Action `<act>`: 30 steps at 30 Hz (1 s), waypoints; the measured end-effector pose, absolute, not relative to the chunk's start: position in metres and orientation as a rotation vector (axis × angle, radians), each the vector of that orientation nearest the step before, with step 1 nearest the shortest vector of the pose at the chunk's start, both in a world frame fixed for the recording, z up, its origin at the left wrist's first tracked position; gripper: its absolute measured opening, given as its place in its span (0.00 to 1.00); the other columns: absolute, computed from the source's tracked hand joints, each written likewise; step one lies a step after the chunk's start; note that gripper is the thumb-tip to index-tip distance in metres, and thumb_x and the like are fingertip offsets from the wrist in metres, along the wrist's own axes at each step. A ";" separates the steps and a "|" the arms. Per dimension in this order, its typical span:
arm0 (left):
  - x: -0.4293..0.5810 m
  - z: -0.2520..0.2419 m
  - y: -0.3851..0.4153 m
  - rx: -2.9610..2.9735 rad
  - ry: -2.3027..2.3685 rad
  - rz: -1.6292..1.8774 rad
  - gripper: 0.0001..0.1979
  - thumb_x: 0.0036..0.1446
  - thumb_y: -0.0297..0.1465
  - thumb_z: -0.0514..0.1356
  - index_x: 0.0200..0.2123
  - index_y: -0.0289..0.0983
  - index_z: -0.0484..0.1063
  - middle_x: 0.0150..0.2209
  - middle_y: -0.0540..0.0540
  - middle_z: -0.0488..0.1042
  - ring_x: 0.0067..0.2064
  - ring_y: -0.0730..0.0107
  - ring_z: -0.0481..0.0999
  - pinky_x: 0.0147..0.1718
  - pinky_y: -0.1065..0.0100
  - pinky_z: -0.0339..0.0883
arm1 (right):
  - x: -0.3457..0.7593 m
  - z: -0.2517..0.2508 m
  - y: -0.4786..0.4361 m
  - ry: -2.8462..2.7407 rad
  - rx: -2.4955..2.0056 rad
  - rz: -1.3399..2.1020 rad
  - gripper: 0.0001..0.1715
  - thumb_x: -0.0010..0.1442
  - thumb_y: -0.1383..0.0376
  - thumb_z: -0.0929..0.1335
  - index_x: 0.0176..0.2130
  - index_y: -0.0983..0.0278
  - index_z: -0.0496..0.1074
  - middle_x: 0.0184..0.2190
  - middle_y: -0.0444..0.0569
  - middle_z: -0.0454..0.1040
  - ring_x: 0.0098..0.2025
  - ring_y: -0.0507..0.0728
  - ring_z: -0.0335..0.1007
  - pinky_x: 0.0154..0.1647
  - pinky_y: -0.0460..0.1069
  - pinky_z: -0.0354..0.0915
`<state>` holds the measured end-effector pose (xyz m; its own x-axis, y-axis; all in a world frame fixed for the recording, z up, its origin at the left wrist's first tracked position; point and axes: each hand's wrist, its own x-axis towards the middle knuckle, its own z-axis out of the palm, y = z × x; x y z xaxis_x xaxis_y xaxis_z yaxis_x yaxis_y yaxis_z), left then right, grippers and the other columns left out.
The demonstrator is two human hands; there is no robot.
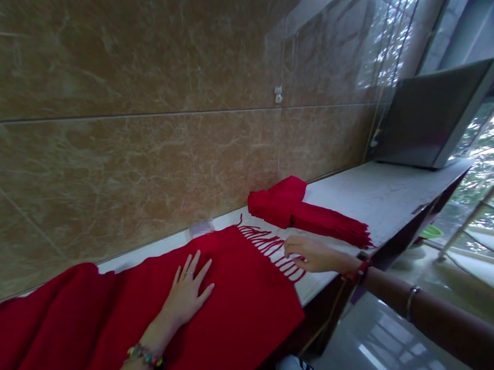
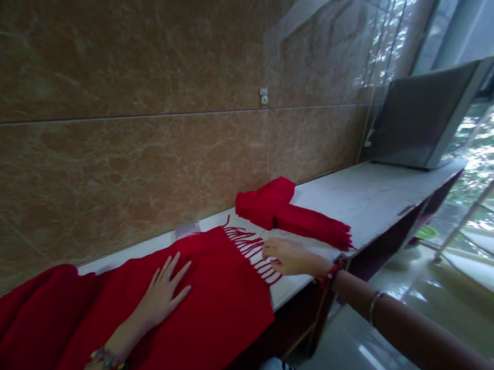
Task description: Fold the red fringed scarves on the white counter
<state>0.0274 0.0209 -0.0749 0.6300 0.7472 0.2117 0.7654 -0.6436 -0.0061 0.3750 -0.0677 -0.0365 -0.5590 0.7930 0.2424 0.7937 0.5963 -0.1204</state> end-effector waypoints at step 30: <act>0.072 -0.073 0.016 -3.177 -0.836 -0.134 0.25 0.59 0.44 0.43 0.58 0.46 0.49 0.62 0.46 0.47 0.61 0.64 0.47 0.57 0.59 0.44 | 0.328 -0.062 -0.091 -2.534 -1.262 -0.055 0.23 0.54 0.73 0.60 0.50 0.65 0.65 0.48 0.56 0.66 0.52 0.58 0.57 0.52 0.56 0.55</act>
<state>0.0716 0.0163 -0.0726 0.8682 0.4945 0.0411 0.4826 -0.8608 0.1616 0.3276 -0.0907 -0.0621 -0.5642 0.7730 0.2901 0.7849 0.6112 -0.1022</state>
